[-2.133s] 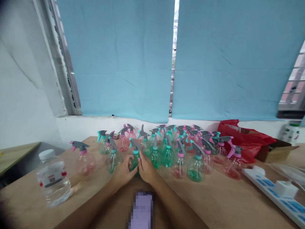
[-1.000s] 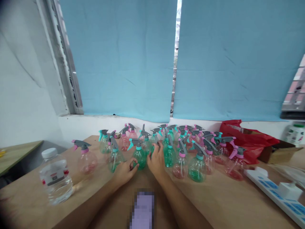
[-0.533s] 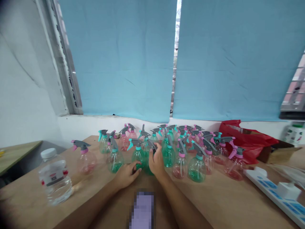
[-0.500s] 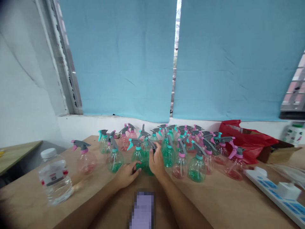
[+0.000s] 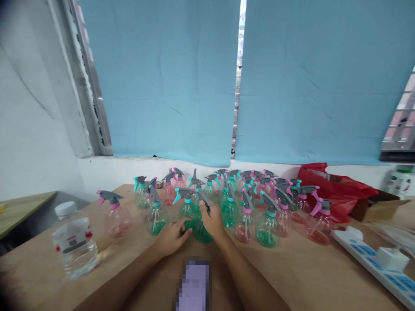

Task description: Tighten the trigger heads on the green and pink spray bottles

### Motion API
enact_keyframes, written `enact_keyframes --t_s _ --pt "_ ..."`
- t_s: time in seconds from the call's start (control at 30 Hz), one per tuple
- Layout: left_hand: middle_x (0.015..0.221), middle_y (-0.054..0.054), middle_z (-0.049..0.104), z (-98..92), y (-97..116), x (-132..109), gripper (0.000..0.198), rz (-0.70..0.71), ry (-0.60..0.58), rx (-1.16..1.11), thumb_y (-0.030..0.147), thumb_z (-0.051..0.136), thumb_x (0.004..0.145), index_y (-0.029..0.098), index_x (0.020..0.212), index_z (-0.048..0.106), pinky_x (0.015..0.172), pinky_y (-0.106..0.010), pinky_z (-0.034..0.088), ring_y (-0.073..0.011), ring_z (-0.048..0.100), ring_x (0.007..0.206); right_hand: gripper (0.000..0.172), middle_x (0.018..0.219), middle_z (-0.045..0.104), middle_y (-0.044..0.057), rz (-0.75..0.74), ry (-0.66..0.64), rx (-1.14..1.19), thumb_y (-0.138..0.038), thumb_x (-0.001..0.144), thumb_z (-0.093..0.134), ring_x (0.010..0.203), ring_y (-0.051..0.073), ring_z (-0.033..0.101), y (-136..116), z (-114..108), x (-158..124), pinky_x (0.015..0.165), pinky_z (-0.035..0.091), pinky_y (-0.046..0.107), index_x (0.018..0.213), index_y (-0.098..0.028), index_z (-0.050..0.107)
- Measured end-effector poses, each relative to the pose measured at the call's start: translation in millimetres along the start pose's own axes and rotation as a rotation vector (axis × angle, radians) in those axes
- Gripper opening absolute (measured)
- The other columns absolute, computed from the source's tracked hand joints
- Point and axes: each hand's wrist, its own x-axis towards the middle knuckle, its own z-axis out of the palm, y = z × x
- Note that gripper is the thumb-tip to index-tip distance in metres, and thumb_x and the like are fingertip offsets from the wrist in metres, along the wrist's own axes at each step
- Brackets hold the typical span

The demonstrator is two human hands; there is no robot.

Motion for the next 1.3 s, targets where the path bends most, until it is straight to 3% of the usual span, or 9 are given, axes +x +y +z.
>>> enact_keyframes --t_s 0.3,0.53,0.8,1.03,1.13,1.3 --pt "0.075 0.002 0.067 2.0 3.3 -1.3 0.03 0.072 0.055 -0.025 0.037 0.047 0.1 0.024 0.124 0.06 0.061 -0.027 0.039 -0.0197 0.065 0.066 0.018 0.074 0.065 -0.001 0.108 -0.107 0.2 -0.036 0.082 0.063 0.07 0.017 0.056 10.5 1.8 8.4 0.07 0.046 0.028 0.086 -0.02 0.071" --pt "0.075 0.001 0.068 -0.1 5.2 -1.4 0.03 0.052 0.033 -0.027 0.038 0.046 0.1 0.024 0.123 0.06 0.061 -0.027 0.04 -0.0202 0.066 0.067 0.036 0.094 0.073 0.001 0.072 -0.345 0.351 -0.019 0.071 0.054 0.075 0.017 0.065 -11.8 -3.3 15.4 0.078 0.052 0.032 0.1 -0.024 0.074" --pt "0.081 0.0 0.072 2.7 0.2 -0.4 0.03 0.051 -0.055 0.025 0.033 0.053 0.095 0.025 0.124 0.059 0.066 -0.027 0.043 -0.0218 0.069 0.075 0.041 0.085 0.073 -0.001 0.109 -0.375 0.338 -0.021 0.072 0.055 0.076 0.019 0.066 -17.0 -3.3 15.3 0.075 0.052 0.032 0.109 -0.026 0.072" --pt "0.08 -0.003 0.073 1.7 2.9 -1.0 0.037 -0.063 -0.083 0.077 0.034 0.053 0.095 0.021 0.13 0.057 0.066 -0.03 0.044 -0.0266 0.071 0.079 0.022 0.073 0.07 0.0 0.18 -0.288 0.432 -0.023 0.066 0.056 0.064 0.016 0.06 -20.7 -9.7 17.4 0.064 0.05 0.029 0.08 -0.023 0.072" --pt "0.082 -0.004 0.073 3.3 1.0 -1.0 0.037 -0.073 -0.087 0.103 0.035 0.052 0.096 0.021 0.13 0.057 0.067 -0.031 0.044 -0.0274 0.071 0.082 0.019 0.065 0.068 0.0 0.194 -0.319 0.475 -0.022 0.064 0.056 0.062 0.017 0.06 -20.8 -9.4 16.5 0.061 0.049 0.028 0.074 -0.022 0.072" --pt "0.079 -0.003 0.072 5.6 0.2 -0.5 0.039 -0.086 -0.094 0.122 0.036 0.053 0.095 0.022 0.131 0.055 0.069 -0.031 0.045 -0.0279 0.072 0.083 0.026 0.084 0.075 0.001 0.115 -0.314 0.452 -0.019 0.069 0.057 0.061 0.015 0.061 -20.0 -9.0 15.1 0.063 0.053 0.029 0.086 -0.024 0.077"
